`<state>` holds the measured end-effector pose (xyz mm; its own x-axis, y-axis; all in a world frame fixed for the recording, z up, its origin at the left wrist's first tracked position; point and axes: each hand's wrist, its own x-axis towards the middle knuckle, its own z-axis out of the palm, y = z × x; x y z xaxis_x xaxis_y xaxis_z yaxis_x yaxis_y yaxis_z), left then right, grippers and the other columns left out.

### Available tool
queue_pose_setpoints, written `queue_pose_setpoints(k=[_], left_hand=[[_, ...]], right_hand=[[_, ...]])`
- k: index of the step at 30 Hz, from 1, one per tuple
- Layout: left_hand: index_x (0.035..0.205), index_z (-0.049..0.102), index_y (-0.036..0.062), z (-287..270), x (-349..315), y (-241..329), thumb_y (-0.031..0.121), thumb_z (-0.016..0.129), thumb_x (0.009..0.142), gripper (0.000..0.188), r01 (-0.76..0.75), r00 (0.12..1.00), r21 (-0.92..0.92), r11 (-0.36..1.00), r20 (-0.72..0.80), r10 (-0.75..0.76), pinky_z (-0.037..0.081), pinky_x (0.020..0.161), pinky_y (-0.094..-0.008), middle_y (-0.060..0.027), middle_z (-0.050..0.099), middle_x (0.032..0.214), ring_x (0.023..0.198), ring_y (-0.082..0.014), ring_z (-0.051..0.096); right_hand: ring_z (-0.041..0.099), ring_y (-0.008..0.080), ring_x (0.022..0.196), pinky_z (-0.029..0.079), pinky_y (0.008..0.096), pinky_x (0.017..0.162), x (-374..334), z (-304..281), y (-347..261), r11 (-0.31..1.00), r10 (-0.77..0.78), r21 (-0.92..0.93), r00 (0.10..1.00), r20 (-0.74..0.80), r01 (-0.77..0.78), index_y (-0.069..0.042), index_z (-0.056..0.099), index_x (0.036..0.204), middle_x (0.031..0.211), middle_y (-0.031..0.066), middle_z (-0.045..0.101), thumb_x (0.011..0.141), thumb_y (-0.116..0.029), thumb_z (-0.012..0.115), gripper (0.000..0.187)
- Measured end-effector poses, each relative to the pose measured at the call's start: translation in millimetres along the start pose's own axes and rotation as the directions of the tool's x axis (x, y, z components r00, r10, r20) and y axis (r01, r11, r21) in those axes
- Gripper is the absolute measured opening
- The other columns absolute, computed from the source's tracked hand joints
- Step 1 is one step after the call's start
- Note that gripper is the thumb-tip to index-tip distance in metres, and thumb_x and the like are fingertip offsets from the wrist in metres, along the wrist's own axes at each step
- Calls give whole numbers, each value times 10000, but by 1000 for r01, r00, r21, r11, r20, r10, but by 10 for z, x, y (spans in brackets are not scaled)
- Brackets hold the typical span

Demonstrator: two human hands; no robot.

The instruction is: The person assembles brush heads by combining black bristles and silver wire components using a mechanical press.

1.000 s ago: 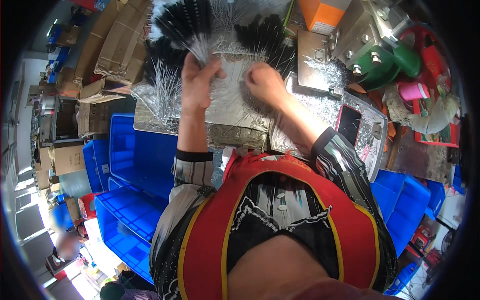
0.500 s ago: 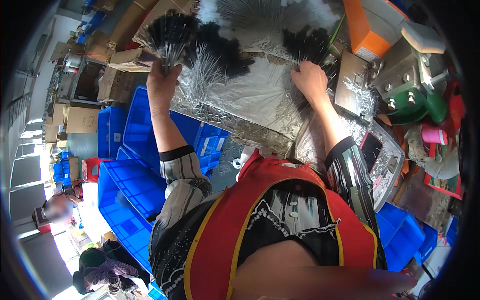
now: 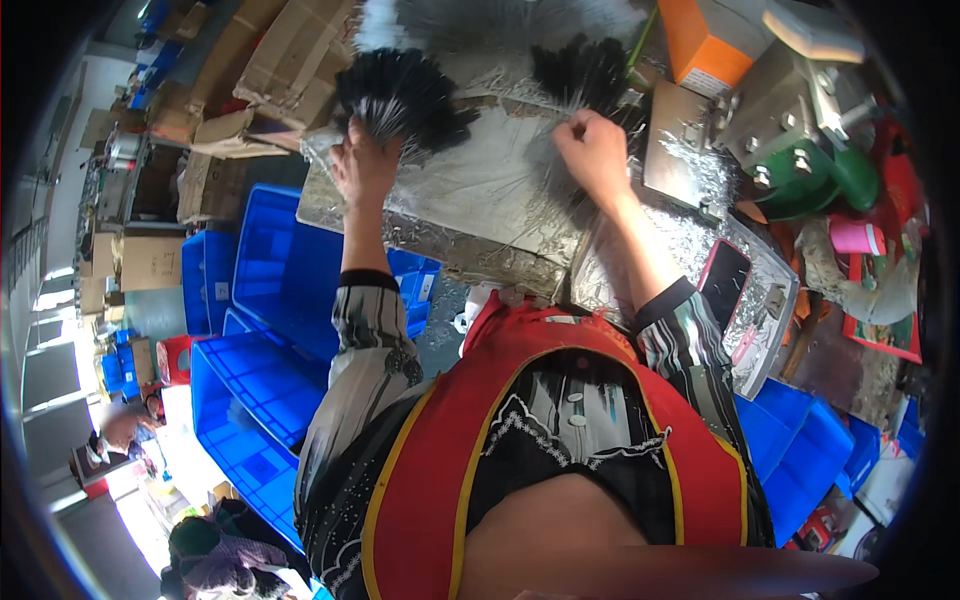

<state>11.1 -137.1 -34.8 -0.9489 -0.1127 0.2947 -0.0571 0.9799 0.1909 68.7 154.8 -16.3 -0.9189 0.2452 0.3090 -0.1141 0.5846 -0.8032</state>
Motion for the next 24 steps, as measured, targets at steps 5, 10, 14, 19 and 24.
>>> queue_pose_setpoints(k=[5,10,14,19,24], left_hand=[[1301,289,84,-176,-51,9,493,645,635,859,32,998,7,999,-62,-31,284,895,-525,-158,474,1176,1101,-367,369],[1315,274,120,-521,-139,275,447,710,583,913,19,984,-12,1000,-178,-21,287,886,-517,-154,440,1207,1112,-382,339],[1238,419,149,-713,-205,602,264,722,632,688,-408,807,-138,903,-516,286,320,888,-448,-113,470,1125,1050,-325,402],[1142,522,135,-777,-503,1388,44,726,624,563,-666,734,-514,541,-579,355,423,768,-303,-87,448,1093,958,-215,464],[994,645,160,-821,-645,1712,120,631,593,403,-913,388,-352,208,-585,712,431,731,-279,-42,497,1026,898,-211,487]], right_hand=[[461,90,480,380,242,461,-211,-99,-103,954,-18,300,1000,-12,21,8,483,627,527,81,464,704,-50,565,126],[416,21,498,356,189,448,-302,-202,-176,871,-147,463,986,-77,166,-8,487,637,541,12,453,726,-11,573,124],[441,31,514,371,182,471,-402,-304,-324,844,-209,501,978,-19,190,-8,496,645,578,9,493,718,4,577,110],[439,13,547,367,170,491,-582,-475,-501,757,-130,653,980,154,-2,-17,505,660,591,-31,487,747,2,565,107],[424,-13,569,348,149,497,-777,-697,-612,605,-14,734,918,397,-308,-33,522,680,615,-74,473,775,-7,557,104]])
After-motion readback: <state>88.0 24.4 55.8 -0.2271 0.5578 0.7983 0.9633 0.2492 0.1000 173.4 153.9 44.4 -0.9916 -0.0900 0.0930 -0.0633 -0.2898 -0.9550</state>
